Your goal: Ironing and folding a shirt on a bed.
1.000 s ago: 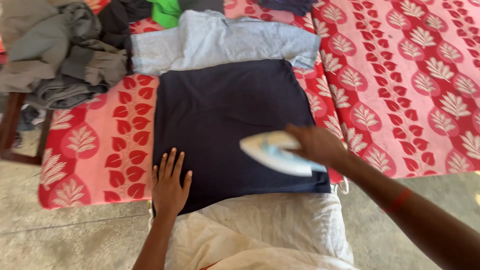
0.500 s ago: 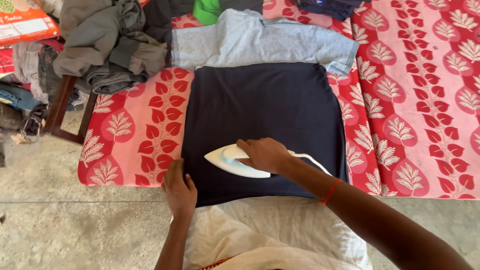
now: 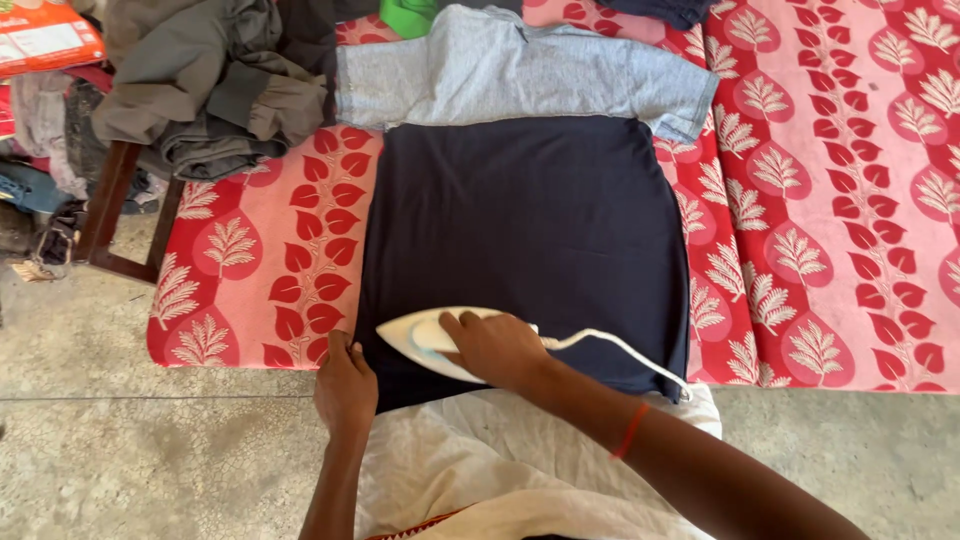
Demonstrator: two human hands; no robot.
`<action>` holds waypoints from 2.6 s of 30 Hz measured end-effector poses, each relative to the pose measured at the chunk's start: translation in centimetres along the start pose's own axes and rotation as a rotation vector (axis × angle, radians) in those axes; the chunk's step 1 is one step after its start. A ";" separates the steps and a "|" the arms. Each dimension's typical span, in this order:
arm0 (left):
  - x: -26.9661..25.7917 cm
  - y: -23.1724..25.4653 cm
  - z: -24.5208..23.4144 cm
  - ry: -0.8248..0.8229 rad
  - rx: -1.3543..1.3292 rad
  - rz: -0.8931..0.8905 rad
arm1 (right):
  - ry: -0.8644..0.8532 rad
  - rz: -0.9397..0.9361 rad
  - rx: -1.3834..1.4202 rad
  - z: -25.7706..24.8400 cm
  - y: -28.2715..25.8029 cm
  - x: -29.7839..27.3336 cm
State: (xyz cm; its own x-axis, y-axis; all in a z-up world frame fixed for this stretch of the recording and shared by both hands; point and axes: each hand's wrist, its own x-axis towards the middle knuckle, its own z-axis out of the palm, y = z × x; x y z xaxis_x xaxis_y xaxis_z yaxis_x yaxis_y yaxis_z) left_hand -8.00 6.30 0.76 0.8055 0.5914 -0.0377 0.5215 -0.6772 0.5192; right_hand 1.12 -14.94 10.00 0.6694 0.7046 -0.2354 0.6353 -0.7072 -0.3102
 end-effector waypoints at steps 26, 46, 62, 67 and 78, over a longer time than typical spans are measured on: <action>6.0 7.8 5.3 0.091 0.066 0.556 | 0.283 0.813 -0.470 -19.5 32.7 -19.8; 7.5 9.1 5.4 -0.093 0.216 0.521 | 0.243 0.182 -0.076 -5.2 13.9 16.1; 7.4 8.5 5.8 -0.115 0.179 0.503 | 0.260 0.248 -0.196 -5.6 13.3 21.7; 7.6 8.8 5.4 -0.121 0.182 0.504 | 0.214 0.235 -0.203 -4.2 11.4 19.5; 7.3 8.5 5.9 -0.072 0.184 0.511 | 0.220 0.325 -0.152 -4.9 12.9 18.3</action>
State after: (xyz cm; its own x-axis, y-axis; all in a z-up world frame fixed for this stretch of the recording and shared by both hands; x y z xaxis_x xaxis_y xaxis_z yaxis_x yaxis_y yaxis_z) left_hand 3.96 2.30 -0.12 0.9830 0.1400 0.1185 0.0941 -0.9395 0.3294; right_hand 23.46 -11.41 6.21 0.9002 0.4257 -0.0914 0.4159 -0.9029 -0.1087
